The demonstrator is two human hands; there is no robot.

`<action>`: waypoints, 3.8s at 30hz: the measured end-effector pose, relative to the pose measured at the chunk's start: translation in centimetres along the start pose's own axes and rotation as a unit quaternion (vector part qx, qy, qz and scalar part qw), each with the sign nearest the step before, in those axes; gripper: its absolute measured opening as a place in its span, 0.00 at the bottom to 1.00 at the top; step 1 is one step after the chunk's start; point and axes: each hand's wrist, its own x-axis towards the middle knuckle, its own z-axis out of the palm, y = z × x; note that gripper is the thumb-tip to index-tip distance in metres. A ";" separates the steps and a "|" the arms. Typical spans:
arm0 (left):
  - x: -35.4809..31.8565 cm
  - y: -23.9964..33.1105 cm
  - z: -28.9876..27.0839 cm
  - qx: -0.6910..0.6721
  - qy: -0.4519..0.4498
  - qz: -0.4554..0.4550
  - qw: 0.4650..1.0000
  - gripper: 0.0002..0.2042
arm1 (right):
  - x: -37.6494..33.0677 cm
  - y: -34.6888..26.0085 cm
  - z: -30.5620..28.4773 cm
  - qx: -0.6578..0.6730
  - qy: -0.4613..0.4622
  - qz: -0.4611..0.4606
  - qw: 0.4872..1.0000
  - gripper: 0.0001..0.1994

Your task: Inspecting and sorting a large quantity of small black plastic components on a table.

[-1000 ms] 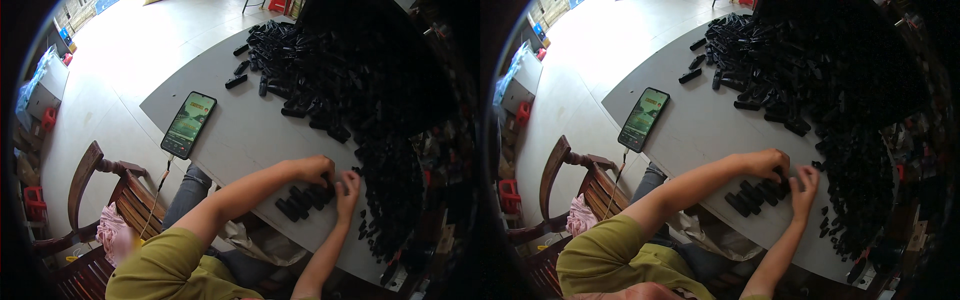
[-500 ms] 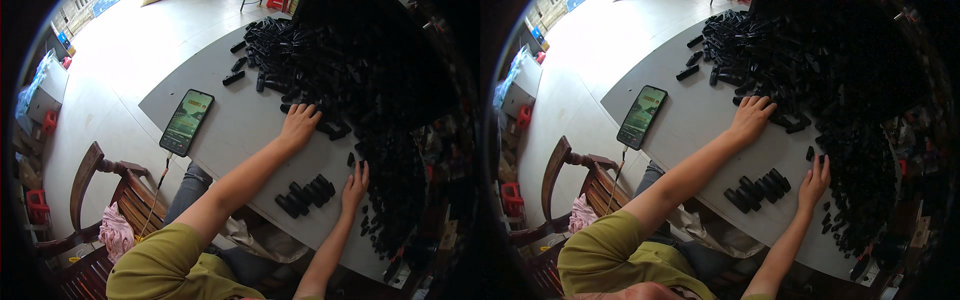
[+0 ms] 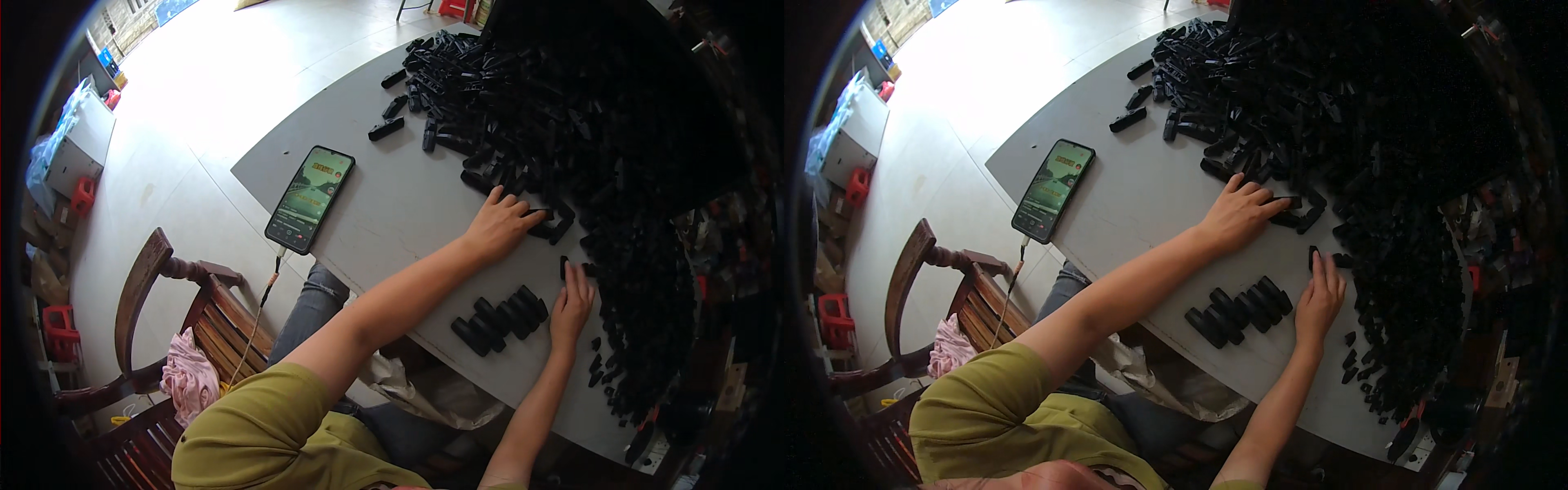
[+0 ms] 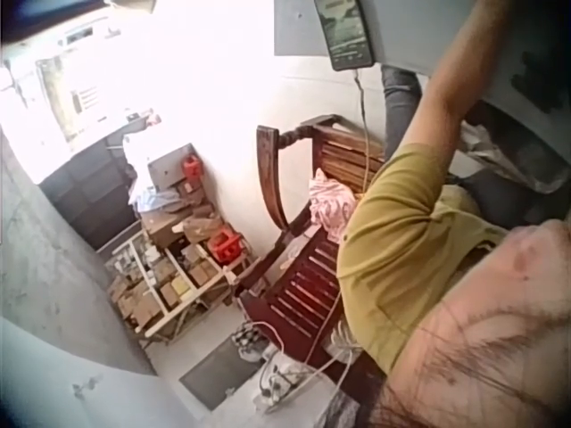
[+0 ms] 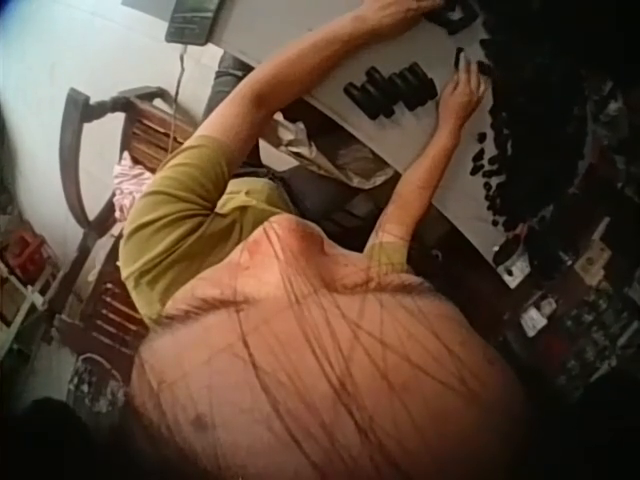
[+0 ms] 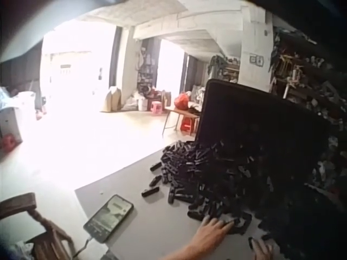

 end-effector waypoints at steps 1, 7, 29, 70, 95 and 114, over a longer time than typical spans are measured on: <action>0.0 -0.2 -0.1 -0.015 -0.020 -0.001 1.000 0.21 | 0.0 0.2 0.1 0.001 0.000 -0.001 1.000 0.21; 0.4 0.7 -0.7 -0.071 -0.067 -0.006 0.995 0.15 | -1.0 1.4 -0.6 0.062 -0.054 0.103 0.991 0.25; 0.0 2.9 -1.5 -0.042 -0.094 0.099 0.990 0.10 | -0.1 -0.6 -0.7 0.111 0.027 0.111 0.987 0.10; 0.7 2.0 -1.6 -0.431 -0.288 0.011 0.855 0.09 | -0.7 0.4 -2.4 0.395 -0.069 0.165 0.901 0.14; 0.3 2.2 -1.2 -0.250 -0.145 0.023 0.957 0.14 | -2.2 -0.2 -5.0 0.153 -0.065 0.302 0.939 0.12; 0.1 2.5 -1.7 -0.391 -0.238 0.030 0.889 0.13 | 0.5 -2.2 -1.0 0.292 0.008 0.159 0.943 0.12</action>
